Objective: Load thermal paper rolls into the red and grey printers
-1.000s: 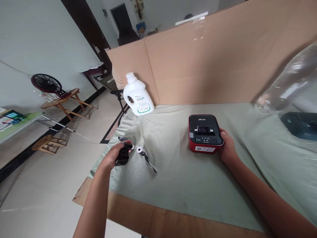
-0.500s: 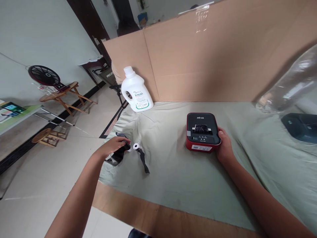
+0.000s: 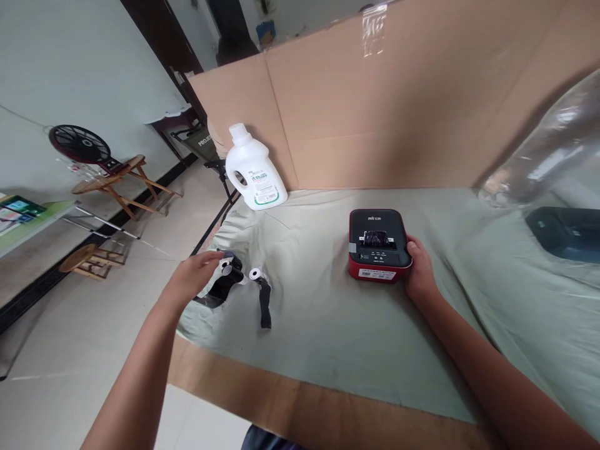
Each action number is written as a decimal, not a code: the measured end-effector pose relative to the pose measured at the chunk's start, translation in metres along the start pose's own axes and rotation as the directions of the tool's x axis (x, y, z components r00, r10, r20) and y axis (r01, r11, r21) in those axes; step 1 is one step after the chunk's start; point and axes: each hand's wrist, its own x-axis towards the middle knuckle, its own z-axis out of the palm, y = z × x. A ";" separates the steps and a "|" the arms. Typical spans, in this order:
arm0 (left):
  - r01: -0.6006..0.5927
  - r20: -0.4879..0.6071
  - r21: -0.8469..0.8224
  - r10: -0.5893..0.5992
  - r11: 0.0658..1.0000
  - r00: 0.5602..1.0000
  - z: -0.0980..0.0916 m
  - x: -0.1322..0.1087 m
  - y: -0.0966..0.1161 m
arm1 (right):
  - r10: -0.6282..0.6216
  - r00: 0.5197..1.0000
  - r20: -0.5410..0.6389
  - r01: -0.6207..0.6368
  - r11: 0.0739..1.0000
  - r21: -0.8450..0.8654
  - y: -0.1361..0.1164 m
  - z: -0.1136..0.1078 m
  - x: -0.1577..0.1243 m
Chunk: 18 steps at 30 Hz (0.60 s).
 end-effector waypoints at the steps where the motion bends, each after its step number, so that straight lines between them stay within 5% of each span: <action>1: -0.081 -0.089 -0.020 0.079 0.997 0.993 0.007 -0.004 0.013 | 0.008 1.000 -0.008 -0.007 1.000 0.026 -0.002 0.000 -0.001; 3: -0.204 -0.119 -0.207 0.182 0.957 0.976 0.034 -0.011 0.049 | 0.019 1.000 0.012 -0.020 0.996 0.091 -0.009 -0.002 -0.003; 5: -0.158 0.099 -0.378 0.209 0.912 0.973 0.073 -0.014 0.091 | -0.002 0.992 0.123 -0.011 0.995 0.104 -0.018 -0.007 -0.006; 8: -0.023 0.444 -0.495 0.275 0.868 0.853 0.138 -0.007 0.148 | -0.021 0.952 0.306 0.037 0.998 -0.045 -0.028 -0.018 -0.010; 12: 0.061 0.618 -0.482 0.290 0.874 0.731 0.201 0.003 0.191 | -0.040 0.941 0.337 0.185 0.893 -0.410 -0.034 -0.021 -0.016; 15: 0.064 0.567 -0.519 0.287 0.853 0.772 0.214 0.007 0.194 | -0.105 0.936 0.337 0.265 0.840 -0.473 -0.039 -0.002 -0.020; 18: 0.054 0.461 -0.587 0.278 0.808 0.843 0.190 0.020 0.179 | -0.210 0.906 0.367 0.363 0.831 -0.420 -0.050 0.041 -0.019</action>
